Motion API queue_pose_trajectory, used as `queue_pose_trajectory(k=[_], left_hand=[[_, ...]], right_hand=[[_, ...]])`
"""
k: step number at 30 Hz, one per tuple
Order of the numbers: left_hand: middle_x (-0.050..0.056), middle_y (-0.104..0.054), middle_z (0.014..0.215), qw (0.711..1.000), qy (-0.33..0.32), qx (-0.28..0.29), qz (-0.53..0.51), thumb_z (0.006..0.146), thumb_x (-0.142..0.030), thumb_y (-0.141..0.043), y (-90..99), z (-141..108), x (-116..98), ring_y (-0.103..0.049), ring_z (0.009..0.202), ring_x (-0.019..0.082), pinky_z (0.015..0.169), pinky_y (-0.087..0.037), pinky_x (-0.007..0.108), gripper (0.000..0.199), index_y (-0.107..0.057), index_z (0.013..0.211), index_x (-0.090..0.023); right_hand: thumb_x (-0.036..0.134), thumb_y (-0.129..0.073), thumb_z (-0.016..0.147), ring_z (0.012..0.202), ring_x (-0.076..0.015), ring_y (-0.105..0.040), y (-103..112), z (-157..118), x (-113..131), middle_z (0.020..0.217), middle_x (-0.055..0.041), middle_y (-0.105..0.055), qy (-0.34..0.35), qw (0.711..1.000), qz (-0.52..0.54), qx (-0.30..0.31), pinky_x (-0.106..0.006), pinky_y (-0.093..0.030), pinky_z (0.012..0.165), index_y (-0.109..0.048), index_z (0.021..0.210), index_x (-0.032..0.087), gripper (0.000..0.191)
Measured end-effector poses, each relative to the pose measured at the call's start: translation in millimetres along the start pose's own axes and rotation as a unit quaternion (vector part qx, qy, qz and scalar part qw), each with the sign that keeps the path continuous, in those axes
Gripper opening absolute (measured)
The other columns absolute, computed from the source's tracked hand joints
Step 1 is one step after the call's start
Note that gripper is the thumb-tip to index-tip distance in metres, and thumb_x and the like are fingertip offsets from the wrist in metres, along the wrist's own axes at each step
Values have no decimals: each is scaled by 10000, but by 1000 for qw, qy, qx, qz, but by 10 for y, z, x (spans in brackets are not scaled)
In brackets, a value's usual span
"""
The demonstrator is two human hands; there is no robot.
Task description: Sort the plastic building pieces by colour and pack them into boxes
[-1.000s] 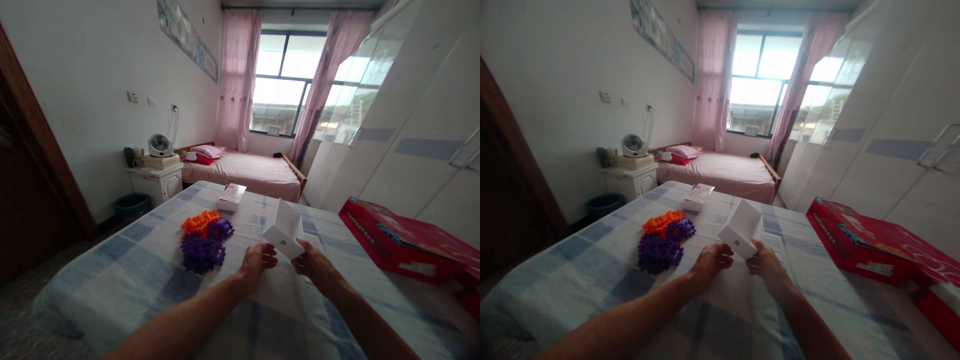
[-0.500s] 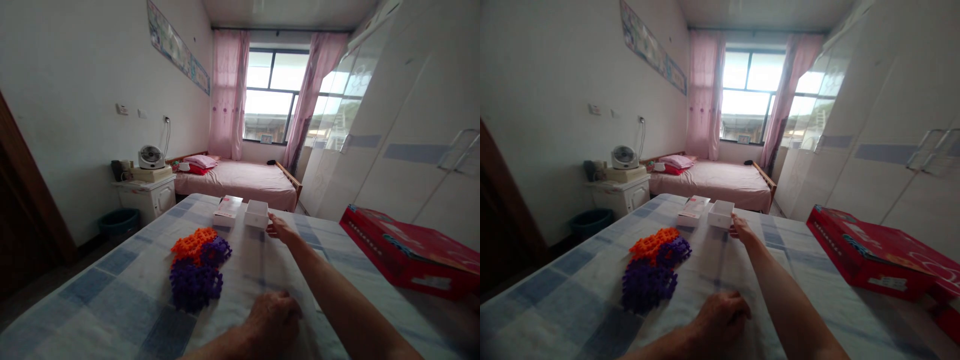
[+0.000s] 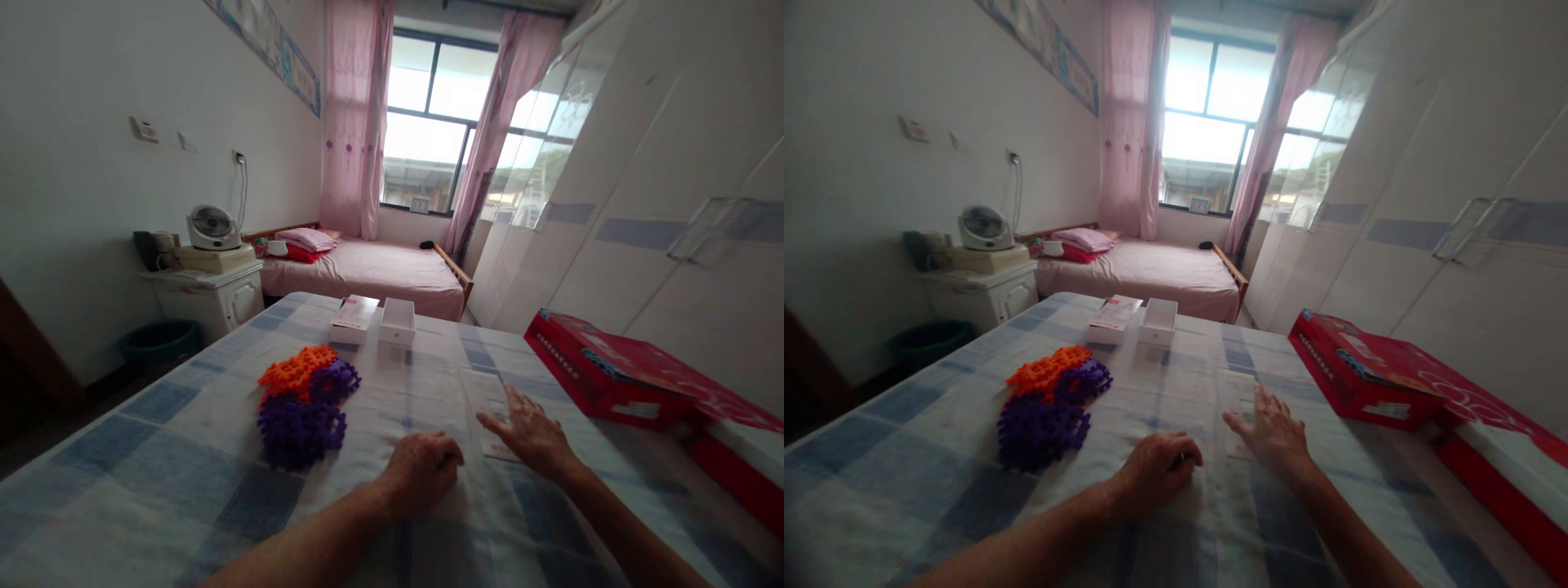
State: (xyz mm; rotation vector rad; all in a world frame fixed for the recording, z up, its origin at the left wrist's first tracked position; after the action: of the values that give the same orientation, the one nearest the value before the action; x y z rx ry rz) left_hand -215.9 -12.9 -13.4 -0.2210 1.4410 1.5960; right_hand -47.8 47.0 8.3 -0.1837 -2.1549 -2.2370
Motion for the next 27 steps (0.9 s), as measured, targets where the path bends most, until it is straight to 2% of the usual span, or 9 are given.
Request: queue_pose_trajectory(k=[2, 4, 8, 12, 14, 18, 24, 27], left_hand=[[31, -660, 821, 1000, 0, -3, -2, 758, -154, -453, 3, 2, 9, -607, 768, 173, 721, -432, 255, 253, -683, 846, -214], [33, -660, 818, 1000, -2, -4, -1, 757, -151, -450, 8, 0, 12, -609, 782, 175, 732, -427, 257, 257, -682, 849, -210], [28, -662, 810, 1000, 6, 0, 1, 754, -154, -451, 24, -8, -2, -604, 765, 169, 727, -425, 254, 260, -687, 848, -211], [25, -665, 815, 1000, 23, 8, 8, 746, -148, -451, 39, -11, -26, -600, 766, 167, 727, -427, 251, 271, -694, 848, -212], [26, -666, 821, 1000, 23, 10, 11, 749, -151, -453, 39, -11, -35, -602, 767, 168, 726, -429, 252, 270, -695, 853, -211], [26, -670, 833, 1000, 17, 6, 7, 749, -148, -453, 31, -9, -22, -610, 788, 169, 752, -434, 255, 275, -698, 856, -213], [26, -680, 854, 1000, 3, 1, 3, 754, -173, -466, 7, -5, 12, -614, 780, 169, 741, -451, 254, 270, -702, 876, -225], [31, -683, 865, 1000, -5, -4, 9, 760, -182, -468, 12, 0, 10, -619, 798, 177, 755, -456, 261, 265, -700, 881, -222]], right_hand=[[599, -429, 776, 1293, -313, -323, -68, -149, -99, 1413, -200, -347, -8, 999, -15, 32, -509, -302, 985, -244, 1401, 42, 858], [597, -463, 755, 1265, -321, -362, -93, -217, -99, 1369, -213, -405, 0, 999, -22, 32, -493, -322, 969, -266, 1390, 31, 873], [537, -560, 709, 1213, -344, -410, -42, -206, -27, 1286, -241, -478, 15, 1000, -14, -3, -469, -371, 911, -294, 1371, 14, 884], [496, -590, 671, 1219, -357, -397, -40, -172, -1, 1302, -252, -451, 0, 1000, 5, 26, -455, -386, 892, -281, 1374, 10, 909], [471, -568, 682, 1227, -354, -391, -56, -169, 23, 1306, -243, -450, 2, 999, 3, 44, -465, -383, 892, -290, 1374, 27, 867], [502, -511, 715, 1201, -348, -435, -33, -163, 34, 1285, -224, -484, -3, 999, -9, 35, -503, -374, 887, -353, 1346, 84, 773], [407, -482, 746, 1104, -299, -541, -93, -95, 15, 1157, -199, -589, 16, 997, -54, 51, -399, -441, 815, -446, 1287, 114, 616], [278, -473, 757, 1080, -276, -564, -143, -77, 132, 1202, -190, -570, 102, 990, -91, 30, -365, -444, 816, -593, 1107, 158, 388]])
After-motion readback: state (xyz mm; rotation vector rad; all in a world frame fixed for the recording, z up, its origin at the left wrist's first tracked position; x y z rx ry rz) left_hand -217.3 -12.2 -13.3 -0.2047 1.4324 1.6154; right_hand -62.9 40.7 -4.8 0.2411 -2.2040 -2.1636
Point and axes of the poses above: each hand's wrist, its own z-axis towards the middle knuckle, its own y-axis out of the back of the hand, x = y × z, the point moved 8 cm from there along z, towards the middle knuckle
